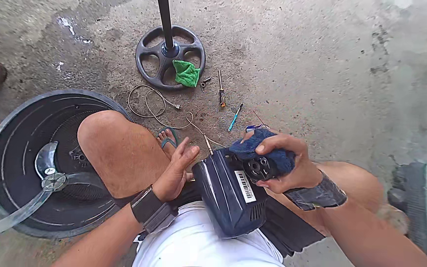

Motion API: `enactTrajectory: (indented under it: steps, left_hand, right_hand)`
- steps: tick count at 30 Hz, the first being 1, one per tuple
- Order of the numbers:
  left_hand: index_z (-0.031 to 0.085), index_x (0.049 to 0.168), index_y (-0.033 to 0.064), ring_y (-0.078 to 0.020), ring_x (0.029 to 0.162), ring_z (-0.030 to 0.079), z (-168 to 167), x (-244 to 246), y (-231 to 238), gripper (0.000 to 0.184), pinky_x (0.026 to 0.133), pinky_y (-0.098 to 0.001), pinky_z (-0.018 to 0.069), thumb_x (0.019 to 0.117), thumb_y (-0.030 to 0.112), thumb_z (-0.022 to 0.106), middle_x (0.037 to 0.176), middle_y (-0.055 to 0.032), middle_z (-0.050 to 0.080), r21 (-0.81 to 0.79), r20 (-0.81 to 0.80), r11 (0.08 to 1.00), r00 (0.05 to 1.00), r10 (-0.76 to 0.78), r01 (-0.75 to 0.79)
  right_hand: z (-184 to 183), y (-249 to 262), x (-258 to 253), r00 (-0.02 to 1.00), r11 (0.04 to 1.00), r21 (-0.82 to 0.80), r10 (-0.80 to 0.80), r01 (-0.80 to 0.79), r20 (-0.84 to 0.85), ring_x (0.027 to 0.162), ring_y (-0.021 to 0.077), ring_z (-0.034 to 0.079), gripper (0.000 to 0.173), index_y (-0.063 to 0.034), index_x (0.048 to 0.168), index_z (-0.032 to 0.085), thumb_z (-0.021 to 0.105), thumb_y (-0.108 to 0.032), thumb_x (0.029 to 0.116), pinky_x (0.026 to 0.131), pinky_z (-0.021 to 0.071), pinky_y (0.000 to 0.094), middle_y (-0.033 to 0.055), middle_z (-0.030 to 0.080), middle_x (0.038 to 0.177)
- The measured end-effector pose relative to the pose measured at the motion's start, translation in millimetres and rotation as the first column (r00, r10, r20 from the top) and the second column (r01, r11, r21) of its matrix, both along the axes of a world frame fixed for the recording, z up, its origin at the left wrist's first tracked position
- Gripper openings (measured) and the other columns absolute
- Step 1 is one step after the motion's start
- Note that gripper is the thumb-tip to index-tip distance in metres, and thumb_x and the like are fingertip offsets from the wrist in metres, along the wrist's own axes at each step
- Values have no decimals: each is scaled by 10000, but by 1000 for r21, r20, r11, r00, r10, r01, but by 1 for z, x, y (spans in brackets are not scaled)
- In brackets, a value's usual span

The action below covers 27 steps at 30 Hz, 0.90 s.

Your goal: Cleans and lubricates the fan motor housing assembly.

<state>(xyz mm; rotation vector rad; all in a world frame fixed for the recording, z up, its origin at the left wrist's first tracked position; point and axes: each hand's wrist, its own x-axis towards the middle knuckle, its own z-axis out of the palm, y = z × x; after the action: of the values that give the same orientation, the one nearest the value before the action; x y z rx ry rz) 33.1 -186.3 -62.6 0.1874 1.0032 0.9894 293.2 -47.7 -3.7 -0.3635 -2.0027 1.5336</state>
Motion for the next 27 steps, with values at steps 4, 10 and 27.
enactTrajectory:
  steps: [4, 10, 27]
  left_hand:
    - [587, 1400, 77, -267, 1133, 680, -6, 32, -7, 736, 976, -451, 561, 883, 590, 694, 1210, -160, 697, 8, 697, 994, 713, 75, -112]
    - [303, 1599, 166, -194, 1336, 545, -26, 30, 4, 929, 1090, -408, 489, 880, 611, 688, 1487, -64, 535, 497, 393, 809, 912, 113, -314]
    - [152, 1629, 183, -153, 1401, 469, -9, 17, 6, 1348, 1173, -335, 423, 599, 486, 966, 1556, -41, 440, 832, -226, 554, 893, 388, -30]
  right_hand:
    - [14, -8, 3, 998, 993, 117, 19, -13, -54, 1218, 249, 618, 623, -251, 1328, 622, 882, -230, 762, 1017, 556, 422, 101, 633, 1320]
    - [2, -18, 15, 972, 940, 259, -234, 221, 18, 1233, 181, 610, 725, -273, 1439, 518, 847, -237, 794, 1031, 552, 381, 31, 608, 1362]
    - [-8, -46, -5, 882, 865, 186, -441, 467, -167, 1139, 122, 657, 551, -282, 1376, 597, 824, -306, 874, 976, 561, 292, -50, 689, 1226]
